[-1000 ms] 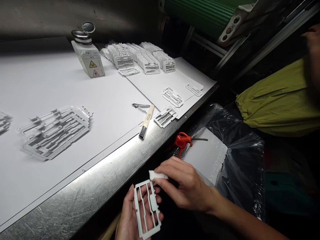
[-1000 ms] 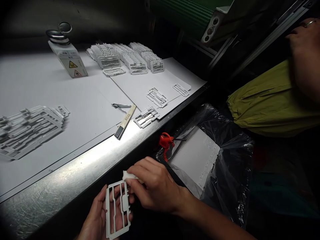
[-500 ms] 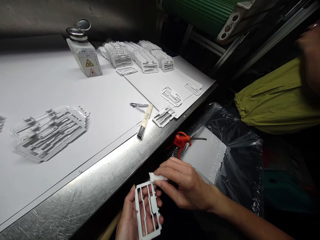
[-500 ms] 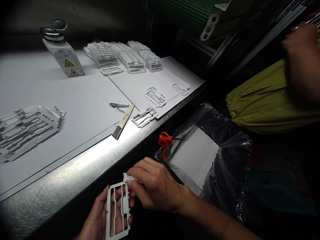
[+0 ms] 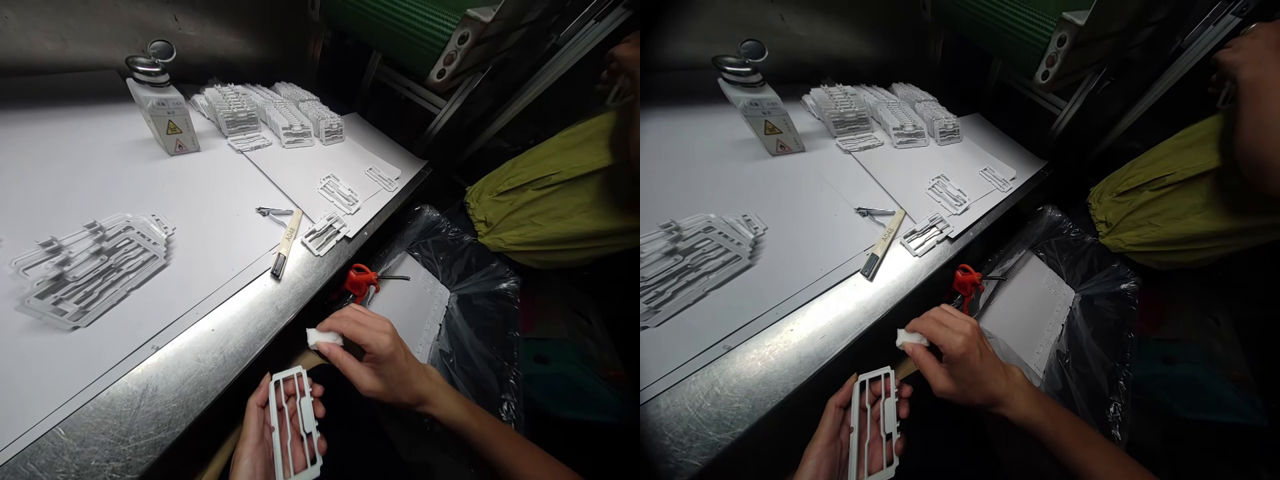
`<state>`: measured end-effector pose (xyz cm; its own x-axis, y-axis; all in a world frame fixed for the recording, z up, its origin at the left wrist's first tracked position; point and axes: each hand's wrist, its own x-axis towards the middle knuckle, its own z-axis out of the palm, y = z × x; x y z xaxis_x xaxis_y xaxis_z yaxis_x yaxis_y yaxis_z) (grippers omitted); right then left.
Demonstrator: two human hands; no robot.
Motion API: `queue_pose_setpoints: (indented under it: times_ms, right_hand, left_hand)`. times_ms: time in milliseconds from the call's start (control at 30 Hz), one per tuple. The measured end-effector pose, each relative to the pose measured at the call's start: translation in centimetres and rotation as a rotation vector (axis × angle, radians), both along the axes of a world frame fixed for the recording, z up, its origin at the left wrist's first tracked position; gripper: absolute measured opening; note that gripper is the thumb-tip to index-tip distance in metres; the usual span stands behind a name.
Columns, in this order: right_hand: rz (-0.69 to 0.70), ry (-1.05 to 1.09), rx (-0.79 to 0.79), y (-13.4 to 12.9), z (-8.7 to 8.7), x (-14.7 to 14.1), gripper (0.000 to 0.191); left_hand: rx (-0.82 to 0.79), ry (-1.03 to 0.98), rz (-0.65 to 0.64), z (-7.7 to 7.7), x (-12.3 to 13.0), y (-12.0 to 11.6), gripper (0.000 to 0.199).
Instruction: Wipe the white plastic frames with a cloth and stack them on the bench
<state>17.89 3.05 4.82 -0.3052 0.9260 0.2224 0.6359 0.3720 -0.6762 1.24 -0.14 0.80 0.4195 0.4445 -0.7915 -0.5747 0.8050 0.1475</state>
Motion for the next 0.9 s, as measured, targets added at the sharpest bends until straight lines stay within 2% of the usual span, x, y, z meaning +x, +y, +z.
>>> queue_pose_setpoints:
  times_ms: [267, 433, 633, 767, 900]
  right_hand:
    - [0.016, 0.023, -0.011, -0.5, 0.0, -0.6, 0.015]
    - [0.087, 0.051, -0.027, -1.0, 0.1, -1.1, 0.015]
    - [0.037, 0.065, -0.014, -0.9, -0.1, -0.9, 0.016]
    - [0.141, 0.019, -0.050, -1.3, 0.1, -1.2, 0.014]
    - [0.282, 0.027, -0.170, -1.8, 0.7, -1.0, 0.015]
  left_hand:
    - [0.015, -0.003, 0.016, 0.2, 0.0, -0.1, 0.037]
    - [-0.010, 0.029, 0.009, 0.9, -0.1, -0.2, 0.026]
    - [-0.019, 0.017, 0.022, 1.1, 0.1, 0.1, 0.035]
    - [-0.071, 0.098, 0.018, 1.9, 0.2, 0.3, 0.028]
    - [-0.105, 0.105, 0.037, 2.2, 0.1, 0.3, 0.023]
